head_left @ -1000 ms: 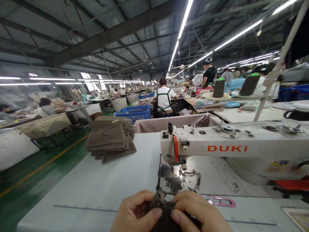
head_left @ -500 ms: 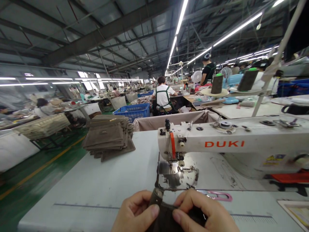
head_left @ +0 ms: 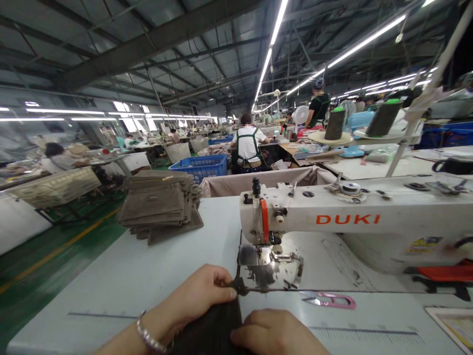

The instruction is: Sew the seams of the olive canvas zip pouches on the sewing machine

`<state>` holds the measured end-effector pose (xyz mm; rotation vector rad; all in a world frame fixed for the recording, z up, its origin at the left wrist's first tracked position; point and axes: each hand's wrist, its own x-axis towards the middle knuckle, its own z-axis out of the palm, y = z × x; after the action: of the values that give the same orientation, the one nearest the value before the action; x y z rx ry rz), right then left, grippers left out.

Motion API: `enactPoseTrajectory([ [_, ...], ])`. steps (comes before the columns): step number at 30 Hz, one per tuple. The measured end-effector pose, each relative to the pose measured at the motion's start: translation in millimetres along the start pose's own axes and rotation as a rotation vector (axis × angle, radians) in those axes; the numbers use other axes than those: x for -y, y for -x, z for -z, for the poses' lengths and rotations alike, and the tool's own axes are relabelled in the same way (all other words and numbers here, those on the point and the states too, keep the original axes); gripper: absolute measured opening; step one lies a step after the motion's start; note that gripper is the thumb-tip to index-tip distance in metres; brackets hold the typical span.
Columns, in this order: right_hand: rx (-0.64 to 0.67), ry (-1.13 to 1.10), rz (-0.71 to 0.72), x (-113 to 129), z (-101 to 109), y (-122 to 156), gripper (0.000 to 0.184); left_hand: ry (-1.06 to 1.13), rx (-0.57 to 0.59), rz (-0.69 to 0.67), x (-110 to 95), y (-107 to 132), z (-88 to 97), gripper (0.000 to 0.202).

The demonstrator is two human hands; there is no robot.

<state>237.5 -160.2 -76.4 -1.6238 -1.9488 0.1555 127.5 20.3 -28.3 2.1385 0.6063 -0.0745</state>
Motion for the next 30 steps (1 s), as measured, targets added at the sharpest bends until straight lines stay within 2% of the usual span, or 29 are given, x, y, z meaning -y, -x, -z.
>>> enactPoseTrajectory([
  [2, -0.016, 0.278, -0.021, -15, -6, -12, 0.011, -0.128, -0.097, -0.050, 3, -35, 1.1, 0.008],
  [3, -0.033, 0.349, -0.048, -23, -6, -18, 0.008, -0.193, -0.165, -0.083, 3, -53, -0.3, 0.005],
  [6, -0.055, 0.404, -0.115, -49, 4, -30, 0.013, -0.351, -0.349, -0.184, -1, -100, -9.3, 0.016],
  [9, -0.039, 0.438, -0.124, -68, 16, -27, 0.020, -0.445, -0.392, -0.275, -6, -124, -20.8, 0.014],
  [11, -0.037, 0.449, -0.107, -75, 19, -18, 0.023, -0.491, -0.366, -0.332, -5, -124, -27.6, 0.013],
  [14, -0.050, 0.449, -0.062, -78, 14, -2, 0.027, -0.544, -0.318, -0.419, 2, -106, -36.1, 0.015],
  [19, -0.201, 0.425, -0.031, -78, 2, 10, 0.028, -0.591, -0.192, -0.574, 13, -78, -43.7, 0.032],
  [26, -0.248, 0.476, 0.072, -78, 4, 8, 0.024, -0.606, -0.129, -0.706, 18, -79, -39.4, 0.046],
  [30, -0.324, 0.512, 0.100, -77, 5, 6, 0.028, -0.685, -0.129, -0.709, 20, -79, -39.3, 0.048],
])
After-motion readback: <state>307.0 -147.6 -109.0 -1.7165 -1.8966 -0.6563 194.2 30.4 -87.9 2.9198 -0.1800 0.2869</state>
